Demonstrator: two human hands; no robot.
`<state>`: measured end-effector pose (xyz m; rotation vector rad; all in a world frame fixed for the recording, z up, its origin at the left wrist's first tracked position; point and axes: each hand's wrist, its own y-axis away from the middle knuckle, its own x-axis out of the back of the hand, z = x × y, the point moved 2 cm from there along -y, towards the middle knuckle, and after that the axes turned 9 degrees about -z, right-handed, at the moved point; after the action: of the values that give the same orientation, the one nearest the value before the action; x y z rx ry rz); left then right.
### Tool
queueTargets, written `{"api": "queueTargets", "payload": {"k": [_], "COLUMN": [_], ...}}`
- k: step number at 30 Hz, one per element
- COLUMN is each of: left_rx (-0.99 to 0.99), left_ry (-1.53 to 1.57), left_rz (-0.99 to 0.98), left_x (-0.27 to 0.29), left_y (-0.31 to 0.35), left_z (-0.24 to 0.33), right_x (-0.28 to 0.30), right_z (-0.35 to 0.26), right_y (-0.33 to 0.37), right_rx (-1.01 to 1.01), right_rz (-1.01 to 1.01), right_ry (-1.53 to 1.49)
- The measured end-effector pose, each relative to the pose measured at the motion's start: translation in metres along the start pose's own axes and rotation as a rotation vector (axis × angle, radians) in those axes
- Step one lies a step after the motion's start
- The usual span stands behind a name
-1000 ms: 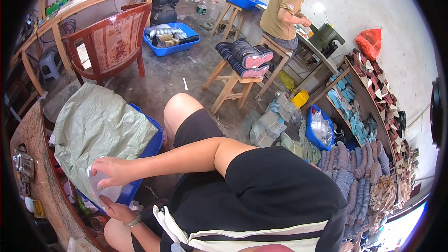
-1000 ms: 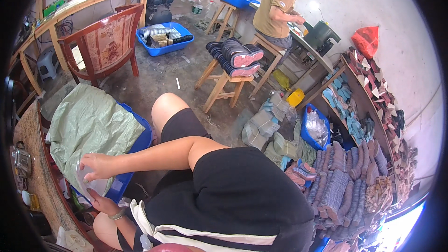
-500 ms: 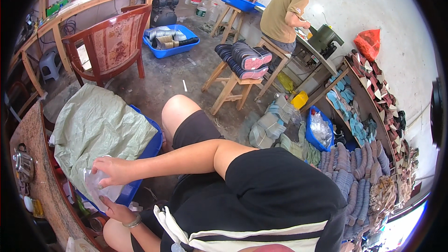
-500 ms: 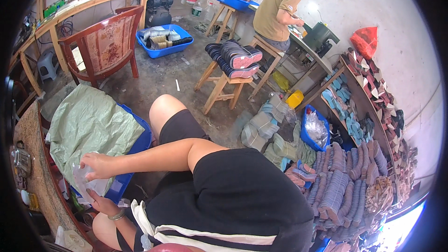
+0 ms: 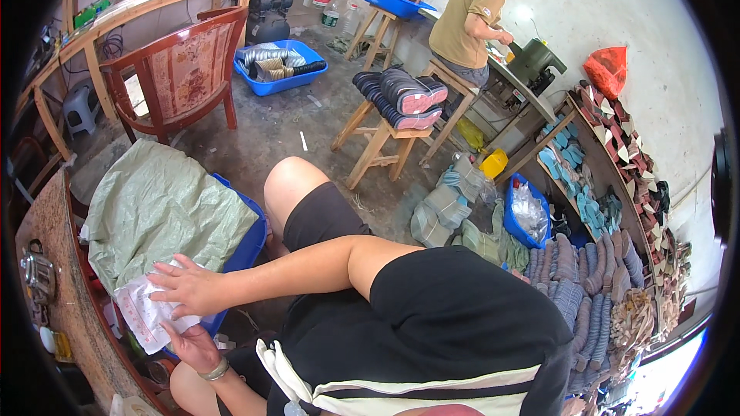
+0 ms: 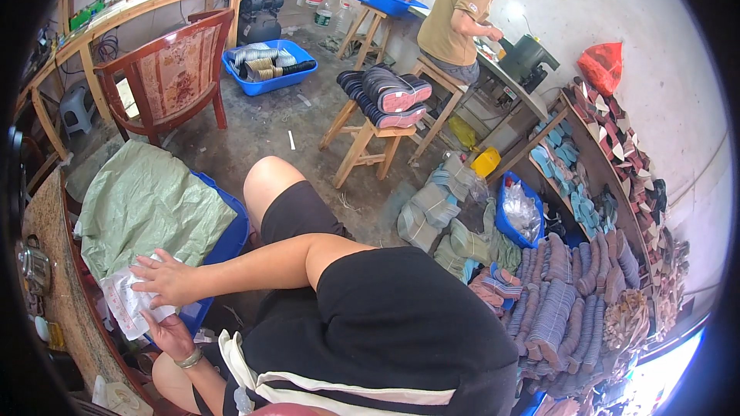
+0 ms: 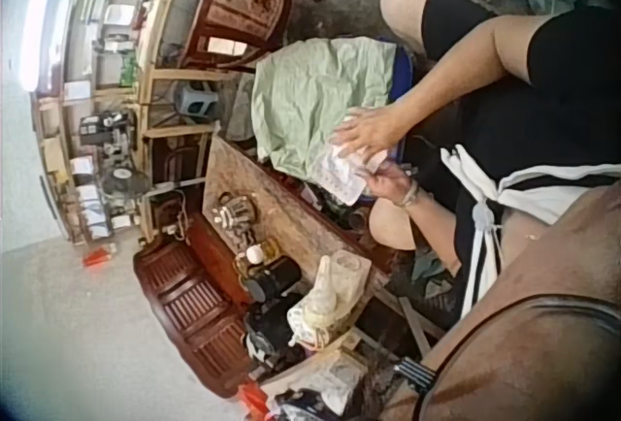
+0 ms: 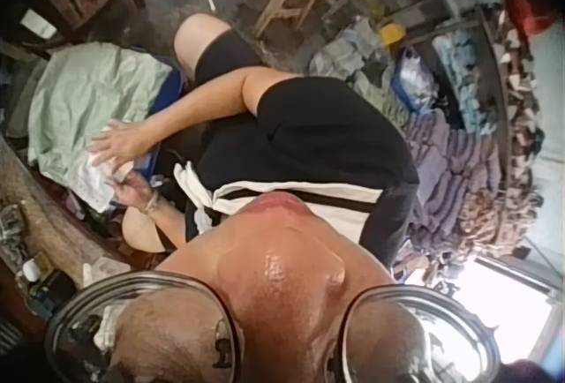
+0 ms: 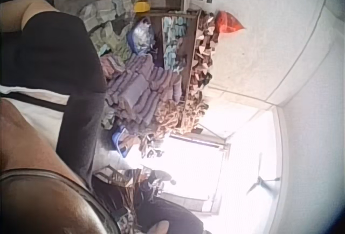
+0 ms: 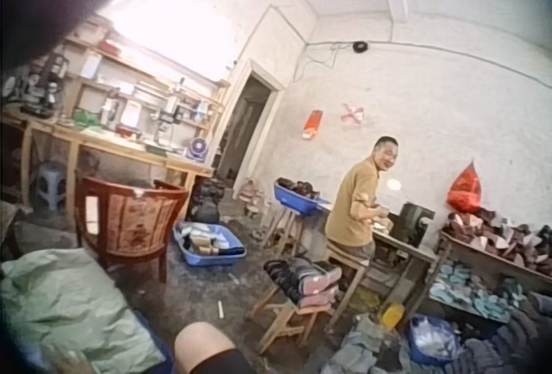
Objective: The person sits on a low stool in a workshop and applies a yellow adhesive to light blue shoe insoles using a brush. They handle the insoles one by one, dipping the brush into a container and spreading the substance on the surface before stacking them.
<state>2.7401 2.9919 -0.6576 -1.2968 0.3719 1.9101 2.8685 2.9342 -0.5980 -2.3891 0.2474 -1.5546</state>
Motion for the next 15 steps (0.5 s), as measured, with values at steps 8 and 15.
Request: {"api": "queueTargets", "payload": {"k": [8, 15], "left_rx": [0.058, 0.089], "left_ry": [-0.034, -0.46], "left_rz": [0.046, 0.123], "left_x": [0.006, 0.007], "left_y": [0.0, -0.001], "left_z": [-0.002, -0.007], "right_x": [0.003, 0.05], "right_z": [0.014, 0.02], "right_y": [0.0, -0.005], "right_rx": [-0.097, -0.277], "right_rz": [-0.052, 0.093], "right_ry": [-0.117, -0.431]}}
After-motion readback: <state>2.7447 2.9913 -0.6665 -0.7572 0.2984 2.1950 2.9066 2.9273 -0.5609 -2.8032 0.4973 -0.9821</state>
